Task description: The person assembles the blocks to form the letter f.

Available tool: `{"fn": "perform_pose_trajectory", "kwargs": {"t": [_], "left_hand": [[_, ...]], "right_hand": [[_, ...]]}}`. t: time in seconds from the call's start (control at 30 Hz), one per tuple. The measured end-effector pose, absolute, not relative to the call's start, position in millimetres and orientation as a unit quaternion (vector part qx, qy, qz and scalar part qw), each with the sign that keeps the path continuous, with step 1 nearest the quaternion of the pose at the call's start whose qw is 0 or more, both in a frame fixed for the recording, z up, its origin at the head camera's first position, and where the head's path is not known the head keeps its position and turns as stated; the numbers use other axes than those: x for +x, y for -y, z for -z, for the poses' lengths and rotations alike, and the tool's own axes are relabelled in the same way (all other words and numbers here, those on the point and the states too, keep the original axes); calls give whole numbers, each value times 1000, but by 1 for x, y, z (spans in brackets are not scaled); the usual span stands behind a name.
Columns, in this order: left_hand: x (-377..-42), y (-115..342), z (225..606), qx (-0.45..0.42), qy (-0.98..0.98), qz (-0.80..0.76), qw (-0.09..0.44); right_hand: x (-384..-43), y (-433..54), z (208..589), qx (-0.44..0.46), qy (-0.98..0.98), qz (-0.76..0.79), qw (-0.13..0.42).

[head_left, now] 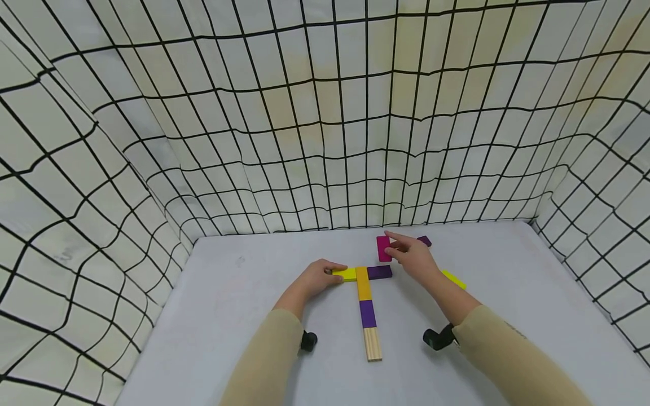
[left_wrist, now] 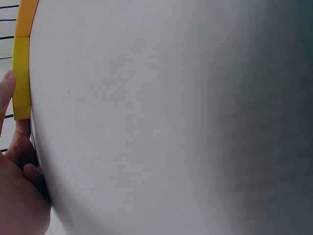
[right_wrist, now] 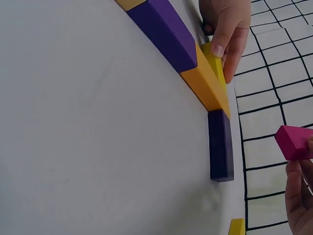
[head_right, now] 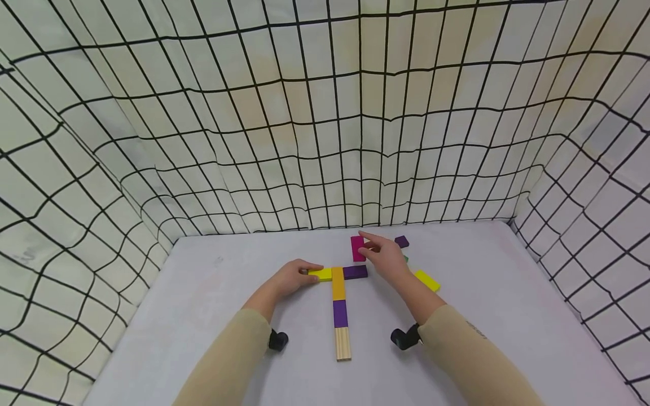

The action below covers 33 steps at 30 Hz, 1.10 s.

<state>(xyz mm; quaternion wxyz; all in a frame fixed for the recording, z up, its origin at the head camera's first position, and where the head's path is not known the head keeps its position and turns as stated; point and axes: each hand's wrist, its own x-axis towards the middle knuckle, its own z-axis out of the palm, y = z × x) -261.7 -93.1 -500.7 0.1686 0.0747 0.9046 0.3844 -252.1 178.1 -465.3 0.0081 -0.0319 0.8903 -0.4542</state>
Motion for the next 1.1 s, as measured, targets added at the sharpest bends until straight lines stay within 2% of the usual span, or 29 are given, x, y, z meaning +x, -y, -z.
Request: {"fn": "perform_pose_trajectory", "kwargs": {"t": [0.43,0.83,1.1], "left_hand": [[-262,93,501,74,-904,-382,175],[-263,95,503,73,-905,-383,172],[-266,95,504,76,-906,-378,174]], "right_hand": [[-280,-140,478,-29,-906,421,44],[-297,-123,487,-2,-922,380,71],[-310,-122,493,7,-919,377,115]]}}
